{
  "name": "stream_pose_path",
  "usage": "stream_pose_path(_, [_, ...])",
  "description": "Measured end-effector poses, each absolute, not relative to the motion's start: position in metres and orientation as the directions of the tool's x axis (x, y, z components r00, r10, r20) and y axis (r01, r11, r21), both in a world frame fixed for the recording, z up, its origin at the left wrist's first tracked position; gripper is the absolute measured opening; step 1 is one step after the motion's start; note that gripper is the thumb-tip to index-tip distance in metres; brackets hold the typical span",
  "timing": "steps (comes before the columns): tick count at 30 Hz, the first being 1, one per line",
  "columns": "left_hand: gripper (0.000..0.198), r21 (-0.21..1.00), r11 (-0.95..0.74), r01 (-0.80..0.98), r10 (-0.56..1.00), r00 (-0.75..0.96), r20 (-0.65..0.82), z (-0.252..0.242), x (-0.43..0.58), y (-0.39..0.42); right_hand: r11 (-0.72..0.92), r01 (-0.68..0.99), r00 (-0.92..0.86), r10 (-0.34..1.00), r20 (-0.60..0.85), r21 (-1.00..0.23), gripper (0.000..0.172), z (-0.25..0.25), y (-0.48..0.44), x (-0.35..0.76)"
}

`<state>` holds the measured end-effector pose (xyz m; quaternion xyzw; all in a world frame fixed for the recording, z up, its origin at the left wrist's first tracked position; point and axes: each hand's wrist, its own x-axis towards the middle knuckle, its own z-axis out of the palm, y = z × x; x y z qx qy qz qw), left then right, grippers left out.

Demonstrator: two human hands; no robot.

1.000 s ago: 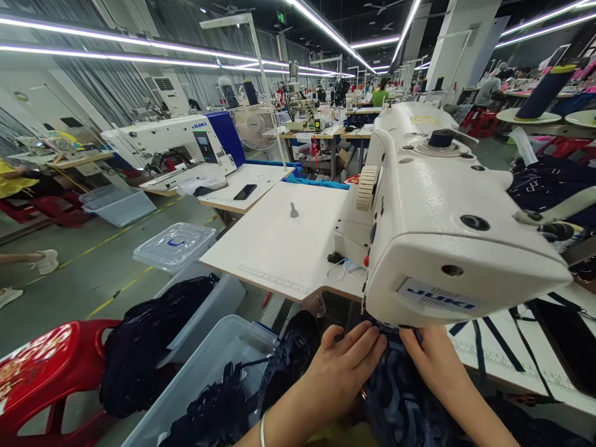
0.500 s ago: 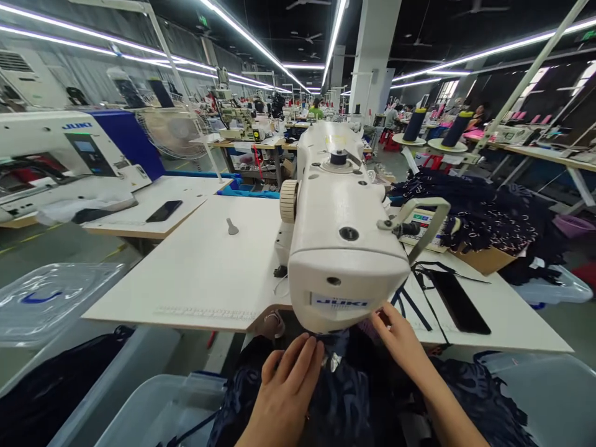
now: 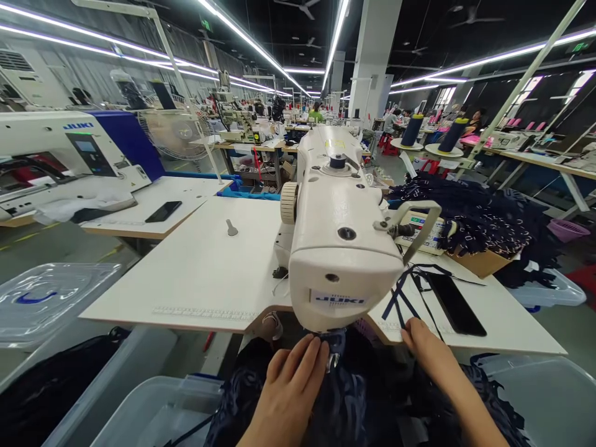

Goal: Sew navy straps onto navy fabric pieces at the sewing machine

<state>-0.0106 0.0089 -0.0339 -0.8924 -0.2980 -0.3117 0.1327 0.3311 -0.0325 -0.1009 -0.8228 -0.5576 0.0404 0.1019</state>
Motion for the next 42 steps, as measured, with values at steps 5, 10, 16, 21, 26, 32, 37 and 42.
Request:
stream_pose_path(5, [0.045, -0.081, -0.779, 0.622, 0.467, 0.661, 0.587, -0.024, -0.009, 0.004, -0.365, 0.916, 0.376, 0.926, 0.037, -0.169, 0.012, -0.094, -0.023, 0.340])
stream_pose_path(10, [0.032, -0.084, -0.818, 0.569, 0.392, 0.659, 0.642, -0.024, -0.016, 0.005, -0.350, 0.899, 0.389, 0.915, 0.109, -0.263, 0.016, -0.097, -0.020, 0.337])
stream_pose_path(16, [0.030, -0.139, -0.872, 0.469, 0.356, 0.803, 0.478, -0.006, -0.027, 0.004, -0.334, 0.818, 0.407, 0.911, 0.062, -0.468, 0.012, -0.093, -0.016, 0.332])
stream_pose_path(21, [0.087, -0.127, -0.888, 0.441, 0.370, 0.852, 0.371, 0.007, -0.029, 0.001, -0.197, 0.624, 0.259, 0.965, -0.038, -0.756, 0.035, -0.047, 0.008, 0.336])
stream_pose_path(26, [0.073, -0.043, -0.815, 0.578, 0.505, 0.745, 0.435, 0.002, -0.011, 0.001, 0.024, 0.286, 0.345, 0.930, 0.126, -0.958, 0.046, 0.027, 0.045, 0.342])
stream_pose_path(32, [0.031, -0.072, -0.797, 0.600, 0.485, 0.705, 0.517, -0.011, 0.002, 0.000, 0.237, -0.047, 0.431, 0.881, 0.195, -0.970, 0.039, 0.065, 0.036, 0.292])
stream_pose_path(37, [0.025, -0.060, -0.858, 0.510, 0.426, 0.773, 0.469, -0.002, -0.006, 0.000, -0.099, -0.095, 0.215, 0.970, -0.117, -0.991, 0.051, 0.021, 0.006, 0.227])
stream_pose_path(42, [0.033, 0.123, -0.895, 0.428, 0.419, 0.715, 0.560, -0.002, -0.011, 0.001, -0.125, 0.077, 0.250, 0.963, -0.103, -0.989, 0.056, -0.002, 0.001, 0.205])
